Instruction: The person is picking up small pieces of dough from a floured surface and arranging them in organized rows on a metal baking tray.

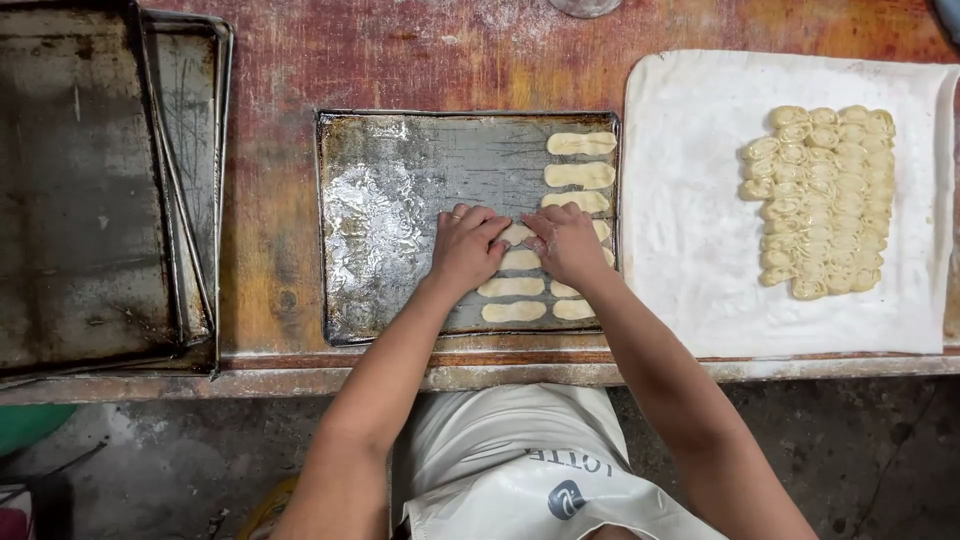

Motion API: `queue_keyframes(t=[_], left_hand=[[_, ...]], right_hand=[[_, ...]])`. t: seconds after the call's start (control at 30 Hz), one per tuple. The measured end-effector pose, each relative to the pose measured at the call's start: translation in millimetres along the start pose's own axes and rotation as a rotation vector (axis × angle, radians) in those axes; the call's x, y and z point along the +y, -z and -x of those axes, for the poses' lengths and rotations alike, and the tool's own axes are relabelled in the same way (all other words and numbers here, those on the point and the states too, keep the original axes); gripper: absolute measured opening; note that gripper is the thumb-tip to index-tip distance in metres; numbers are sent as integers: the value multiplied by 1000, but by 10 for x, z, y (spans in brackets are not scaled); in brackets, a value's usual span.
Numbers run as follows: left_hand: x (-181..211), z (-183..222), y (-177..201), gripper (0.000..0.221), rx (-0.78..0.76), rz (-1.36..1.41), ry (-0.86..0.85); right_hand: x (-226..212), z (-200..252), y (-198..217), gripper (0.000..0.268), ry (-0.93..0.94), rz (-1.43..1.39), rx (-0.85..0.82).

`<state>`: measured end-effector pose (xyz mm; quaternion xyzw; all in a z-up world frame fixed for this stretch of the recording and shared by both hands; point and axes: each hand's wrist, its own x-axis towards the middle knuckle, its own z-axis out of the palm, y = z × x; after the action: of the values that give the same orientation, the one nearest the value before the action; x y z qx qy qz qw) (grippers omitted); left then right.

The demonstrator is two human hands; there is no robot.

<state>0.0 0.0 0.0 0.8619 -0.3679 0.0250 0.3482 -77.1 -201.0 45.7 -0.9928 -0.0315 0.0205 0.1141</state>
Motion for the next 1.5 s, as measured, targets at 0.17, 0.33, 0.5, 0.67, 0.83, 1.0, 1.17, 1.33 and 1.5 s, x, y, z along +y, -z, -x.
queue_keyframes(t=[0.17, 0.33, 0.5, 0.67, 0.83, 1.0, 1.17, 1.33, 1.5], left_hand=[[68, -58, -109, 19, 63, 0, -32], [-45, -71, -160, 14, 109, -14, -116], [-82, -28, -68, 12, 210, -27, -199], [542, 136, 413, 55, -106, 14, -76], [665, 138, 550, 76, -432, -241, 42], [831, 8, 669, 70, -661, -311, 251], [1023, -113, 664, 67, -706, -437, 307], [1386, -215, 371, 72, -707, -540, 360], [1926, -579, -819, 66, -13, -474, 97]], right_hand=[[0, -42, -156, 21, 28, 42, 99], [-58, 35, -211, 14, 63, 110, 198], [-116, 168, -194, 22, 75, 157, 333], [-613, 322, 272, 60, -64, 180, -76], [-739, 274, 330, 69, -127, 278, -426], [-658, 333, 219, 75, -128, 272, -285], [-182, 668, 499, 76, -163, 57, -259], [751, 1349, 728, 69, -352, -41, -268], [1846, 1917, 722, 61, -485, -116, -97]])
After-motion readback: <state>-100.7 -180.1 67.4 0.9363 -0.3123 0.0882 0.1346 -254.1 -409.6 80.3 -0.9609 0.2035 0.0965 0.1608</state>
